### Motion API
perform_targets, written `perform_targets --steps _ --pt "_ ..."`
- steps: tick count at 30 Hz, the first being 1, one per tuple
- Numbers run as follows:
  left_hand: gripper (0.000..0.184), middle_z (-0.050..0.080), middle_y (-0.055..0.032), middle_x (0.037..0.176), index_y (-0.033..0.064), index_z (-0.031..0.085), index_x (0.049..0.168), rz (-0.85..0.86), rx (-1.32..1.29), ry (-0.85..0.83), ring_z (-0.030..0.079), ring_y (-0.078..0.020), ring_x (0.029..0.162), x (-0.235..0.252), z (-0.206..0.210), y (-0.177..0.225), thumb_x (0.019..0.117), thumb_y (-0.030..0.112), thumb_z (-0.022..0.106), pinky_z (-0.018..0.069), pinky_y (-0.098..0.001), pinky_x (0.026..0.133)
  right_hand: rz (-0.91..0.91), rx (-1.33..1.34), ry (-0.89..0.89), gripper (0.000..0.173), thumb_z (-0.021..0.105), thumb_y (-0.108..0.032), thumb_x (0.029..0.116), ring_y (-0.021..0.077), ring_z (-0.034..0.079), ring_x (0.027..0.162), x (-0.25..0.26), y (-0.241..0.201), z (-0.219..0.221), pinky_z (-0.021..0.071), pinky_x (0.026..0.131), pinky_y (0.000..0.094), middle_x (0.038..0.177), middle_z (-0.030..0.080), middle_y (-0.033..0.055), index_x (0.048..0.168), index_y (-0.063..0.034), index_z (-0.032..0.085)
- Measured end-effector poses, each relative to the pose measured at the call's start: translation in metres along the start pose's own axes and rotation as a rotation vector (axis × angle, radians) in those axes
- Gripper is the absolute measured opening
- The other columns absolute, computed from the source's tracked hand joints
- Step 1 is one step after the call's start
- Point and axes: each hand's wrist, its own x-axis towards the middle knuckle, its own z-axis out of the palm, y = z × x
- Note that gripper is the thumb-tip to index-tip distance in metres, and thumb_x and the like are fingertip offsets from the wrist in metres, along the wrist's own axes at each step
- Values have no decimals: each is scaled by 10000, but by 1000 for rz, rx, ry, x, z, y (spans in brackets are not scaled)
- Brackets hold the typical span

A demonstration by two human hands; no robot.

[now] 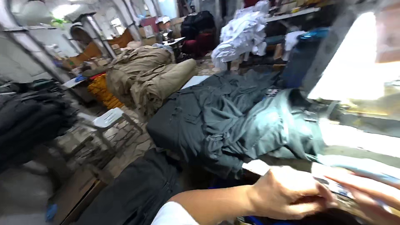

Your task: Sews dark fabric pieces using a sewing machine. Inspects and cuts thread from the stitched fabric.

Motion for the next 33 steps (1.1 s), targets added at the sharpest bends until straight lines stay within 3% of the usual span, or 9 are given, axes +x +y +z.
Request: perform_targets --steps 2,4,6,12,15,17,24,29,33 --pt "168 716 -128 806 -81 718 857 -136 -119 85 687 -117 814 14 -9 20 936 52 652 550 -253 812 -20 -166 13 255 553 -72 1032 348 649 1176 16 25 20 489 1046 423 1255 682 258 1217 -9 717" --pt "120 699 -29 825 -45 715 850 -315 -214 207 655 -19 815 35 -20 20 923 16 643 550 -199 784 -10 -302 145 188 597 -128 985 298 702 1013 15 44 42 553 889 394 1042 744 176 1015 -45 763" --pt "98 688 20 810 16 719 878 -421 -147 282 640 -22 714 52 -28 -7 920 5 631 564 -203 672 18 -352 279 182 603 -154 1007 199 694 946 11 57 58 556 866 317 963 740 104 1026 -81 769" --pt "127 693 -72 934 23 733 994 -345 480 163 659 -86 813 80 -29 -71 972 122 656 555 -247 758 -73 -428 646 187 608 -233 1035 112 673 1001 -5 49 69 541 888 241 1101 722 66 1171 -152 708" --pt "127 690 -99 899 24 737 937 -300 616 121 666 -149 793 83 -23 -76 966 115 653 557 -303 737 -13 -419 829 155 599 -295 1044 -13 653 999 -16 53 42 549 881 176 991 692 -52 1050 -163 680" --pt "129 678 -101 888 21 732 939 -300 651 98 662 -165 785 84 -20 -77 969 106 640 557 -316 726 171 -415 905 135 668 -158 957 39 646 876 -8 66 21 537 830 207 864 681 17 888 -55 720" --pt "155 662 -74 843 32 725 922 -289 706 102 638 -122 737 84 -15 -84 982 134 625 532 -270 672 550 -334 356 161 673 -131 946 322 649 1062 65 103 -21 478 964 479 1005 731 153 1028 -66 796" --pt "138 649 -40 830 41 724 912 -254 673 144 610 -43 719 82 -14 -86 974 129 638 503 -175 651 567 -153 380 168 747 -190 909 276 644 1084 81 112 -12 399 1039 530 1022 735 143 992 -49 788" --pt "119 649 -51 840 19 730 916 -198 638 159 607 -36 741 80 -15 -86 960 91 647 497 -152 672 485 -102 421 114 722 -140 921 161 665 923 75 117 -11 493 893 395 908 728 93 924 -39 776"
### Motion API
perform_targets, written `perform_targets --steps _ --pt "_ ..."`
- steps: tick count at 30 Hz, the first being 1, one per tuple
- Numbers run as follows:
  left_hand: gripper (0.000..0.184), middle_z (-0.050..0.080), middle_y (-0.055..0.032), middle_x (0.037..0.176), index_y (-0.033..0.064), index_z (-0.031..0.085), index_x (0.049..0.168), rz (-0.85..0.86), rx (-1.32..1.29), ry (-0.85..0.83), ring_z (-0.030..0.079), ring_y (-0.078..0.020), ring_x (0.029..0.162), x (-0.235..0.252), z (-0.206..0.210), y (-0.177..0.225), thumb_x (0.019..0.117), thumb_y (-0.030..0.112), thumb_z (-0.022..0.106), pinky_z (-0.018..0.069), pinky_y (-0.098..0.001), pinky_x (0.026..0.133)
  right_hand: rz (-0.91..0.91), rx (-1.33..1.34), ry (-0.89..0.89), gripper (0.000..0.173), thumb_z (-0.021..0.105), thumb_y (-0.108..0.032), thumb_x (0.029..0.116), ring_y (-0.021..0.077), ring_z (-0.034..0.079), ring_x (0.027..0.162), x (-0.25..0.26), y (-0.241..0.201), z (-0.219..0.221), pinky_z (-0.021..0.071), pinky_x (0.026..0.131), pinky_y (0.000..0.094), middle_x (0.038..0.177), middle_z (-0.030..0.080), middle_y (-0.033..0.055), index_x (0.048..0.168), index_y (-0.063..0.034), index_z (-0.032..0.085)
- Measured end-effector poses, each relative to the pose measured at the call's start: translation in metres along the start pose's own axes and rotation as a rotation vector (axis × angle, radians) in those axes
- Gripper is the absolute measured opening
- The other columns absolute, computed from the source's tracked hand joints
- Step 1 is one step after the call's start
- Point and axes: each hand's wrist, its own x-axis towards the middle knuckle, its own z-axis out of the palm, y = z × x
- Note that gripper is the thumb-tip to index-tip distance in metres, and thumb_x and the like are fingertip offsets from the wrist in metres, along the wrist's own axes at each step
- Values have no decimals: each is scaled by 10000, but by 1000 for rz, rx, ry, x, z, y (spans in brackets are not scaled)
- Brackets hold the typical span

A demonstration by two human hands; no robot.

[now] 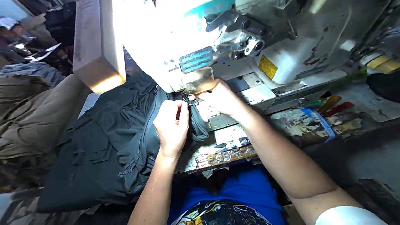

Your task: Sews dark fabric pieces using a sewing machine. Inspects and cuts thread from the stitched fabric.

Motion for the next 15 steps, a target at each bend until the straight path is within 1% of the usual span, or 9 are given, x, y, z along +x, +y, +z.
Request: perform_targets --steps 2,4,6,8,11,13,14,15 --pt "118 647 -50 842 15 731 912 18 -25 13 612 -37 752 0 0 -1 960 86 650 503 -149 680 -22 17 -10 105 719 -144 920 111 667 908 0 0 0 502 878 356 912 734 61 925 -58 777" --pt "111 655 -56 849 13 731 915 30 -38 22 618 -43 762 0 1 -1 956 75 649 507 -153 690 -15 37 -25 127 747 -192 907 104 672 938 0 0 -1 506 900 360 938 739 48 943 -75 780" --pt "109 661 -64 856 6 730 916 37 -55 34 622 -46 766 -1 1 -1 956 69 650 508 -156 696 4 31 -38 159 761 -233 899 122 671 971 0 1 0 499 923 395 960 738 48 958 -86 778" --pt "107 661 -68 862 -1 729 916 45 -77 49 621 -46 775 -2 0 -1 954 56 647 508 -150 705 -15 21 -31 152 749 -211 902 132 672 988 -1 2 0 489 939 410 975 749 53 977 -84 788" --pt "104 668 -74 865 -9 724 911 76 -108 72 631 -54 794 -2 0 -1 947 36 638 515 -157 725 -20 5 -23 124 723 -191 917 113 664 957 -1 2 -1 489 917 385 938 744 36 952 -92 790" --pt "100 666 -72 861 -10 725 909 81 -115 80 629 -51 791 -2 0 -1 947 36 645 514 -155 722 -27 -7 -46 138 700 -207 939 116 661 961 -1 4 -1 473 939 415 934 740 29 950 -99 786" --pt "99 660 -69 856 -9 724 908 77 -116 78 623 -48 783 -2 0 -1 948 37 646 510 -152 715 -31 -17 -58 150 691 -229 946 111 664 972 0 5 -1 465 963 433 936 743 16 954 -111 783" --pt "97 657 -65 853 -5 725 907 71 -117 75 620 -44 778 -2 0 -1 948 37 648 509 -148 711 -25 -10 -74 165 687 -247 950 124 657 993 0 5 -1 432 1004 460 944 743 15 958 -113 784"
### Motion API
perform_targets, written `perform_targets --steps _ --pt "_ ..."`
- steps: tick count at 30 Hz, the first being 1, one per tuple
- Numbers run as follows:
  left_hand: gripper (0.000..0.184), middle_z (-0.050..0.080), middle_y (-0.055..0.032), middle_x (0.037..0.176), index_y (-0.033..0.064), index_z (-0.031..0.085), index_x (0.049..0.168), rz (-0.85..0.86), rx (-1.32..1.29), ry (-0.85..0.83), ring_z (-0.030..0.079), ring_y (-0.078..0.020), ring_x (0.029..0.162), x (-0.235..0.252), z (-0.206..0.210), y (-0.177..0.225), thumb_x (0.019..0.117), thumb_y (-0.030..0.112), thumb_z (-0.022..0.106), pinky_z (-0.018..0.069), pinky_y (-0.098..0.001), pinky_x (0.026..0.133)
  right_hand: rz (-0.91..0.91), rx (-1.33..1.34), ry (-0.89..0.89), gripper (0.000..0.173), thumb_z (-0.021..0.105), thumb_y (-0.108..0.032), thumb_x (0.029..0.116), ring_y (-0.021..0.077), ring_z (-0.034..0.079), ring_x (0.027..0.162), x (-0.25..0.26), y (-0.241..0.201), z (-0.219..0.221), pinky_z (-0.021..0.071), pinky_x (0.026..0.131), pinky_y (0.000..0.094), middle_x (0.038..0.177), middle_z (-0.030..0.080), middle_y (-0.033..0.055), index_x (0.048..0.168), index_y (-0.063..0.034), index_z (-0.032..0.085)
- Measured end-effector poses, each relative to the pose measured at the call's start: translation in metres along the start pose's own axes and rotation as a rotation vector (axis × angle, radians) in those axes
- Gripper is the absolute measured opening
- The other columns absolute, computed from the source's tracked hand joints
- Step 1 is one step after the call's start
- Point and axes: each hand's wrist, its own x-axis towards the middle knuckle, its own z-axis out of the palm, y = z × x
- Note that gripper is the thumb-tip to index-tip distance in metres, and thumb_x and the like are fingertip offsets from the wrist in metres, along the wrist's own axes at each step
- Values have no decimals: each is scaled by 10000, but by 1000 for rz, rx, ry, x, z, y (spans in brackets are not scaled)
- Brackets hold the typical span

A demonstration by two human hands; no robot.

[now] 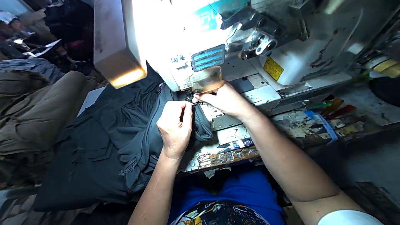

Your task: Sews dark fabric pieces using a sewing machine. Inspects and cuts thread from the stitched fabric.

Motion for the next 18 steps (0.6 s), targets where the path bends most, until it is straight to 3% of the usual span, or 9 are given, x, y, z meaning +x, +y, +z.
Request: perform_targets --steps 3,7,9,18 --pt "93 657 -61 854 0 730 911 -15 5 -15 619 -40 774 0 0 0 946 44 657 509 -145 708 35 25 -8 172 724 -280 923 118 648 998 -1 -3 -2 438 995 451 948 736 7 937 -123 792" --pt "97 659 -58 846 6 732 909 -19 32 -33 621 -46 777 -1 0 0 947 66 665 506 -152 709 26 90 20 97 752 -184 898 39 659 945 -1 -4 -2 514 907 291 942 733 1 942 -103 780" --pt "101 657 -56 848 10 733 908 -17 38 -42 617 -43 778 0 0 1 949 70 664 501 -151 709 31 97 18 82 749 -161 896 32 659 911 -1 -4 -2 518 878 271 920 729 7 931 -92 776" --pt "110 655 -47 874 13 731 965 -33 43 -80 601 -19 743 1 -2 2 942 114 695 490 -129 667 32 68 11 75 733 -154 891 74 643 901 0 -5 -1 488 874 324 899 715 22 894 -86 766"
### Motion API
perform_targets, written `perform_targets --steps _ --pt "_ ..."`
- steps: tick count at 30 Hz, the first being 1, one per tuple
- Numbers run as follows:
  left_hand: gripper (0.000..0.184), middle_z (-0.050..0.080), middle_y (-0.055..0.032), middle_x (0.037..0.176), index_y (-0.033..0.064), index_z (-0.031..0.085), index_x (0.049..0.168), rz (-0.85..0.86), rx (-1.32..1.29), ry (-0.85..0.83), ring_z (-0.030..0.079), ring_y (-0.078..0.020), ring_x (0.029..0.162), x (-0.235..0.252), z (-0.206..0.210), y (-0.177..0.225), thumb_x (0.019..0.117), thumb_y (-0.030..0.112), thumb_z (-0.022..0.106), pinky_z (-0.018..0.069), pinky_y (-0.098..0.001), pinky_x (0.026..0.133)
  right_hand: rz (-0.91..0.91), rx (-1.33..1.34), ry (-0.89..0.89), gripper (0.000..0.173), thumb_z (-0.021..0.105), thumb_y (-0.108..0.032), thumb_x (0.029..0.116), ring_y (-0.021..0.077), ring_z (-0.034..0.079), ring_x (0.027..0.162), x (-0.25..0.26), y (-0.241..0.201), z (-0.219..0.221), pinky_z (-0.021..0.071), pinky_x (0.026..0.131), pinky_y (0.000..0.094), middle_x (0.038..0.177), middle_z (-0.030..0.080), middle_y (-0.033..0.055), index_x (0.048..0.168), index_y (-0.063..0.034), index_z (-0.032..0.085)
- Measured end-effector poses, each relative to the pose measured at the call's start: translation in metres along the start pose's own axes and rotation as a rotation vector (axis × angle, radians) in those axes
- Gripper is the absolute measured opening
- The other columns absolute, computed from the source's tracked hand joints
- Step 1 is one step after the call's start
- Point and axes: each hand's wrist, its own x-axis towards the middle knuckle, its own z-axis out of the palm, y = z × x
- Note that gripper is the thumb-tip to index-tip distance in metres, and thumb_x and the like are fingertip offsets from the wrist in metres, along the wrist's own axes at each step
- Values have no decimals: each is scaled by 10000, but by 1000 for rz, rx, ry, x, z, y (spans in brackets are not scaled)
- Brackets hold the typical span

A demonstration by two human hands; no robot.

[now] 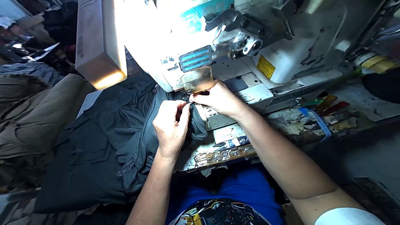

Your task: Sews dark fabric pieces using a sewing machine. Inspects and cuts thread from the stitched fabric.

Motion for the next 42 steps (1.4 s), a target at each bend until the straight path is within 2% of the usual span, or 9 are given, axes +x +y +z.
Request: perform_targets --steps 6,10,13,15,19,23,26,32,42 --pt "137 658 -39 875 31 737 981 -22 52 -2 573 -19 694 1 4 2 925 155 722 454 -142 602 10 -11 4 103 725 -167 900 101 648 928 0 -1 0 472 899 367 924 724 42 923 -80 774" --pt "123 660 -35 848 49 737 921 2 97 15 598 -49 721 2 8 3 967 142 670 472 -185 634 11 -24 -10 112 727 -184 906 119 648 921 0 -2 0 470 895 395 911 719 47 908 -79 766" --pt "130 642 -35 830 46 724 915 -8 120 1 590 -60 705 2 8 3 972 137 651 467 -194 617 42 -17 3 99 735 -182 905 85 645 883 0 -4 0 486 842 341 886 713 31 882 -89 758" --pt "134 632 -33 824 52 719 922 -53 139 -26 581 -57 687 2 6 3 978 146 642 463 -198 599 49 -5 47 104 743 -173 905 112 663 919 0 -4 1 509 861 349 925 728 57 931 -78 777" --pt "117 624 -20 787 57 706 891 -163 136 -79 573 -37 672 6 1 1 946 137 641 459 -176 600 -25 -70 65 160 705 -114 912 253 658 1071 1 3 6 491 968 446 1056 716 159 1039 -45 775" --pt "119 628 -7 742 51 716 863 -257 100 -156 571 -16 672 18 -7 -1 926 138 667 450 -173 625 -38 -162 -73 186 642 -95 949 301 607 1183 4 5 7 395 1058 524 1132 710 159 1071 -67 780" --pt "107 628 17 729 66 717 850 -319 82 -217 565 3 648 25 -9 -2 920 138 680 452 -171 614 -20 -179 -111 195 625 -108 963 302 599 1188 6 2 5 384 1061 535 1155 701 150 1071 -95 787" --pt "98 652 14 732 72 734 864 -433 52 -346 568 -26 623 37 -14 -3 926 146 713 466 -228 607 -57 -213 -109 209 631 -113 955 341 576 1233 7 5 6 388 1046 564 1209 692 160 1081 -128 796" --pt "109 625 27 683 82 729 834 -430 60 -337 541 -24 585 39 -11 -3 915 153 712 444 -238 589 -75 -190 -84 209 629 -107 949 311 605 1189 7 9 7 389 1053 544 1175 708 149 1083 -94 788"
